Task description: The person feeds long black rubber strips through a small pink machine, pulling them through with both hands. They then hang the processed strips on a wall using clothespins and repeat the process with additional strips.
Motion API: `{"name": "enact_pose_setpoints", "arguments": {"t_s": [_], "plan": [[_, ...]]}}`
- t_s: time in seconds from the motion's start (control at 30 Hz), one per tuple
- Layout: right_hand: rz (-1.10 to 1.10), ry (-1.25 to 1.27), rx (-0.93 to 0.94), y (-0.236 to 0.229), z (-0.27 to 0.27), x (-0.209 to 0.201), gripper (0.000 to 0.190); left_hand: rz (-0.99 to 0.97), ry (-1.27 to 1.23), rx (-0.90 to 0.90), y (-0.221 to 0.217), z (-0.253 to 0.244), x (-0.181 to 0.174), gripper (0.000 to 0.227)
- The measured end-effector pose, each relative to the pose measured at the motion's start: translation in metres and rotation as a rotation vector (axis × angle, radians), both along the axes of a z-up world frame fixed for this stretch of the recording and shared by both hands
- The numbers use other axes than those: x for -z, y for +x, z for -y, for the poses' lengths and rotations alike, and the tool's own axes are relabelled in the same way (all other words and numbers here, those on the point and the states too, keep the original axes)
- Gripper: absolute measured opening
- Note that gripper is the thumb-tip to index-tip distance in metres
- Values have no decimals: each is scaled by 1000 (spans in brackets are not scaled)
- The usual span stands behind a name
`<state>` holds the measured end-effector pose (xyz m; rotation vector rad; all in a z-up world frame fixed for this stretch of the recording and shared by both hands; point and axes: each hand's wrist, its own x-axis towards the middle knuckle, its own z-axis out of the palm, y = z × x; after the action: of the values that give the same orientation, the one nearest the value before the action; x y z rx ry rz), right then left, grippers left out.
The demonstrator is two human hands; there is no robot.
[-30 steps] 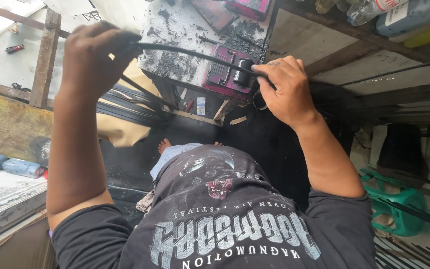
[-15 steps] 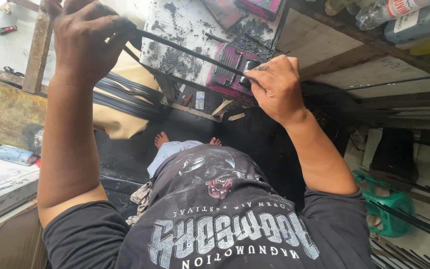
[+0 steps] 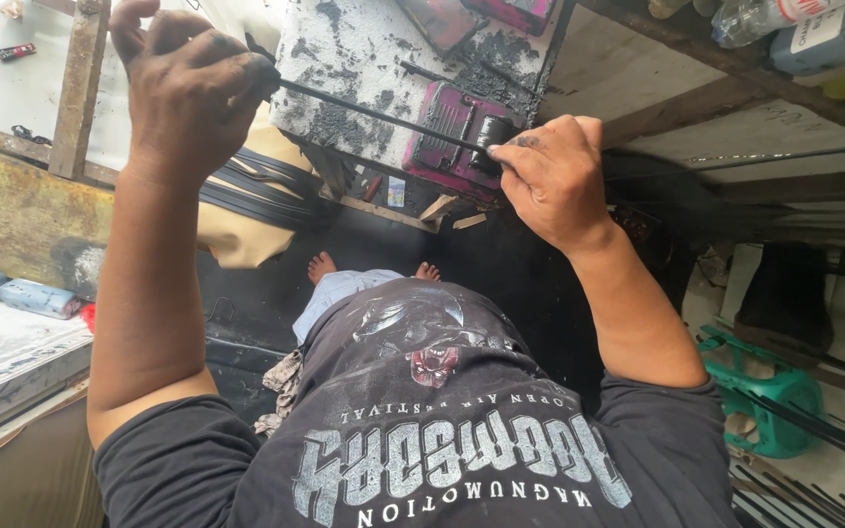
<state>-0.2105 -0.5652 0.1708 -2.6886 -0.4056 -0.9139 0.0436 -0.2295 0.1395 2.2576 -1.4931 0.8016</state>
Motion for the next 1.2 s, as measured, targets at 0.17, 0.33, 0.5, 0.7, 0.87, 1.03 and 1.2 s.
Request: {"name": "enact_pose_setpoints", "arguments": {"t_s": [0.17, 0.33, 0.5, 0.7, 0.87, 1.03, 1.2], "plan": [[-1, -9, 25, -14, 9, -4, 30, 31, 50, 6, -10, 14, 1, 29], [-21, -31, 85, -33, 20, -3, 30, 23, 37, 66, -22, 30, -2, 28], [-29, -42, 137, -50, 28, -8, 31, 41, 57, 85, -35, 48, -8, 29], [-29, -51, 191, -73, 41, -5, 31, 65, 86, 131, -47, 68, -15, 33], [-31, -65, 243, -90, 48, -7, 32, 84, 77, 154, -56, 86, -15, 32], [-29, -77, 303, -109, 56, -7, 30, 65, 135, 172, -66, 101, -15, 23], [-29, -87, 358, -130, 63, -7, 29, 6, 136, 243, -74, 119, -14, 16]]}}
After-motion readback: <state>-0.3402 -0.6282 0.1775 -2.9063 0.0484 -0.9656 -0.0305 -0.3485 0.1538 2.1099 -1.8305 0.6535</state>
